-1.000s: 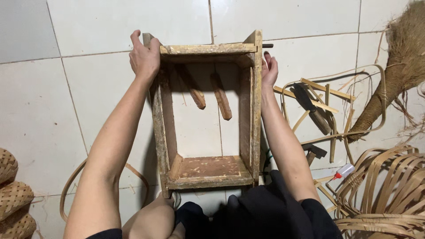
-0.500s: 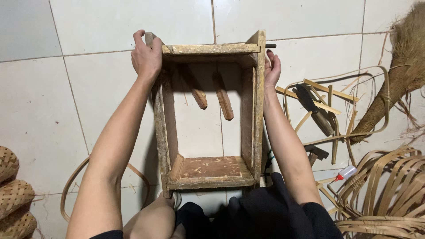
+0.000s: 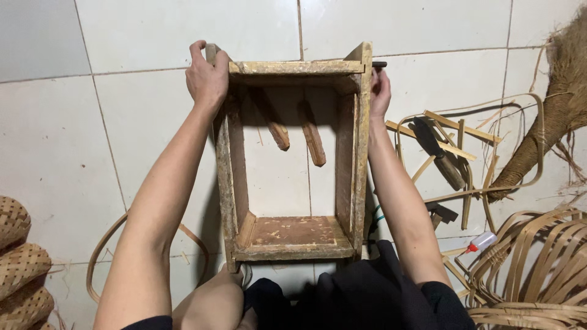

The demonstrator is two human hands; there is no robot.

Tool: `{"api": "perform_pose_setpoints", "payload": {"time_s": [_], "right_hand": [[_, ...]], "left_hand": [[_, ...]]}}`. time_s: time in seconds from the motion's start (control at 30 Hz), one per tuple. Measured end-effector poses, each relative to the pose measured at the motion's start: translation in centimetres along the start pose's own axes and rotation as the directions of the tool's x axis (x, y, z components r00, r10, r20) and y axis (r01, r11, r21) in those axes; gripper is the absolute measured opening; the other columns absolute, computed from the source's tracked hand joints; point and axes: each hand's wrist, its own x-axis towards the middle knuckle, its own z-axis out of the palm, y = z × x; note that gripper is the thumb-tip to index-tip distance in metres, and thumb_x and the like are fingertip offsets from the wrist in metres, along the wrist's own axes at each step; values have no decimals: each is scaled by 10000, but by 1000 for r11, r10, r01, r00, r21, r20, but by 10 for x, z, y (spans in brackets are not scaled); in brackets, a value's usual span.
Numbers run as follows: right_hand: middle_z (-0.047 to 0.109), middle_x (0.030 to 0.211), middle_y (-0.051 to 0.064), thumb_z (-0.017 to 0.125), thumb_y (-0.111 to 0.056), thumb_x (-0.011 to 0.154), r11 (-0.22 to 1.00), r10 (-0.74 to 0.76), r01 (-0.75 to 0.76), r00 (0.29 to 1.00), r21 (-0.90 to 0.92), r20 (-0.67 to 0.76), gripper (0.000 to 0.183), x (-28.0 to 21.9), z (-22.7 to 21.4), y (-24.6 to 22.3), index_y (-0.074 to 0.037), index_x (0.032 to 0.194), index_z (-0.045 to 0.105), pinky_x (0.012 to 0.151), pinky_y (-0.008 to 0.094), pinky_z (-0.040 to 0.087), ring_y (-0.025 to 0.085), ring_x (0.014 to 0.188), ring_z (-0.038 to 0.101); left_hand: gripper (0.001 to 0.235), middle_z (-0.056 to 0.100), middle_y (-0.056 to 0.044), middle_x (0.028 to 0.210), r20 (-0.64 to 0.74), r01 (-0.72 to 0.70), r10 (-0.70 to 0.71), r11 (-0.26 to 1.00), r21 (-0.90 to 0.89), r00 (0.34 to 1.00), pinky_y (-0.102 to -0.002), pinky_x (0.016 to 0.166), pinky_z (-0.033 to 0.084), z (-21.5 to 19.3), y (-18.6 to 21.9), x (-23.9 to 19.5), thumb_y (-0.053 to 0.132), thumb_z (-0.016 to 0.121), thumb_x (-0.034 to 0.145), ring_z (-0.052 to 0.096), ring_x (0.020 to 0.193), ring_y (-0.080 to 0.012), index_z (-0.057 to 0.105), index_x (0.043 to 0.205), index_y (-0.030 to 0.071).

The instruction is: The person assembles a rectangular woven basket by removing internal wooden supports from a mold, then uses a hammer to tap the basket's edges and remove the mold. The person then places the basket aside and adjusts the empty wooden mold.

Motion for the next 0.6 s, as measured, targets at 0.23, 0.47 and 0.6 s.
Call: {"api": "perform_pose_setpoints", "payload": {"time_s": [0.23, 0.47, 0.6], "right_hand": [[686, 984, 99, 526, -393, 958, 997, 45, -55, 980, -49, -192, 315, -18, 23, -3, -107, 1000, 650, 825, 366, 637, 208, 916, 723], [663, 964, 115, 499, -287, 1085, 994, -109, 103, 981, 47, 162, 261, 16, -40, 8, -75, 966, 596, 880, 409, 607, 235, 914, 699], [683, 1120, 138, 577, -299, 1000, 953, -227, 188, 962, -237, -151, 295, 19, -48, 15, -31, 1096, 653, 1009, 406, 650, 218, 1100, 730]], "left_hand": [[596, 704, -110, 811, 31, 18, -17, 999, -34, 999, -495, 787, 523, -1, 3, -4, 389, 519, 899, 715, 817, -272, 455, 1401, 74], [625, 709, -117, 854, 70, 83, -78, 994, -73, 994, -494, 817, 549, -1, 11, -2, 421, 505, 892, 711, 849, -323, 429, 1421, 96], [604, 734, -144, 919, 23, 8, -8, 999, -44, 1000, -496, 919, 508, -2, -1, -4, 440, 525, 919, 716, 949, -320, 464, 1399, 79]]}}
